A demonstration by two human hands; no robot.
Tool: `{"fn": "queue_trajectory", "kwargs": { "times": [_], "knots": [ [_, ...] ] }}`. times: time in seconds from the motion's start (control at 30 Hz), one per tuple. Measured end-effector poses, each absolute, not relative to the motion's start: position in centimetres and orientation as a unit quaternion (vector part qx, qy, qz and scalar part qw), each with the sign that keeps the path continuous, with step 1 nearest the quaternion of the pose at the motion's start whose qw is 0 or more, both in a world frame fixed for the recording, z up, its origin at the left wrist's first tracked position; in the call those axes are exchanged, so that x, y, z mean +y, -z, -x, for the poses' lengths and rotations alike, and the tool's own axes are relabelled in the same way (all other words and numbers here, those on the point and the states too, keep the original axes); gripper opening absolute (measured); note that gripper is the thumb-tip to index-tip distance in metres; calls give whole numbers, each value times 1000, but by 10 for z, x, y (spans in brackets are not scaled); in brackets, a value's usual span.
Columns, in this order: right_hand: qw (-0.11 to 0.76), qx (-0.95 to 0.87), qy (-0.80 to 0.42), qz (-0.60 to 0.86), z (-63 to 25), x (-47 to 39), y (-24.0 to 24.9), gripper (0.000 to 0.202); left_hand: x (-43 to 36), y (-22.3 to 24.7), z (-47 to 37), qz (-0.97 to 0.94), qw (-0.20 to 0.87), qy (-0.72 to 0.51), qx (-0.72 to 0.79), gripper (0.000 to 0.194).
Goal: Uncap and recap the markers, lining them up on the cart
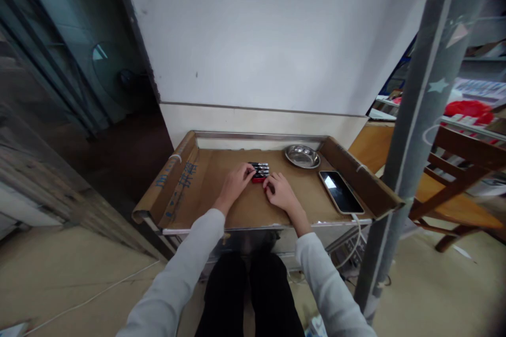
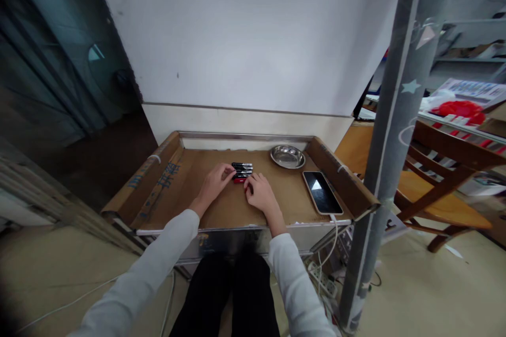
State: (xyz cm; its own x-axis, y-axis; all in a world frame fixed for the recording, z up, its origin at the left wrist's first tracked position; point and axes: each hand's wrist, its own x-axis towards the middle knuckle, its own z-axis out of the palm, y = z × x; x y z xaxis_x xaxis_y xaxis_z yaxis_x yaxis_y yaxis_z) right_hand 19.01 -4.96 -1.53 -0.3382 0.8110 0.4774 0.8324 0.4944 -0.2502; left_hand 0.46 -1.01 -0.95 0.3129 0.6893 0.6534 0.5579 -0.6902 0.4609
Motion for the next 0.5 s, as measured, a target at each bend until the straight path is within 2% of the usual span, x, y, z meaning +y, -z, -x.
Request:
{"fn": "queue_trajectory", "kwargs": {
  "times": [0.13, 0.27, 0.4, 0.5],
  "knots": [
    [291, -818, 7, 496, -190, -49, 16, 17, -1, 12, -6, -798, 102, -464, 372, 24],
    [322, -806, 8, 496, -191, -48, 19, 12, 2, 15, -7, -807, 120, -467, 342, 17],
    [399, -763, 5, 508, -194, -48, 17, 18, 2, 17, -8, -821, 126, -459, 317, 16],
    [416, -753, 1, 509, -195, -49, 15, 20, 0, 16, -9, -833, 135, -445, 301, 17]
  ]
}}
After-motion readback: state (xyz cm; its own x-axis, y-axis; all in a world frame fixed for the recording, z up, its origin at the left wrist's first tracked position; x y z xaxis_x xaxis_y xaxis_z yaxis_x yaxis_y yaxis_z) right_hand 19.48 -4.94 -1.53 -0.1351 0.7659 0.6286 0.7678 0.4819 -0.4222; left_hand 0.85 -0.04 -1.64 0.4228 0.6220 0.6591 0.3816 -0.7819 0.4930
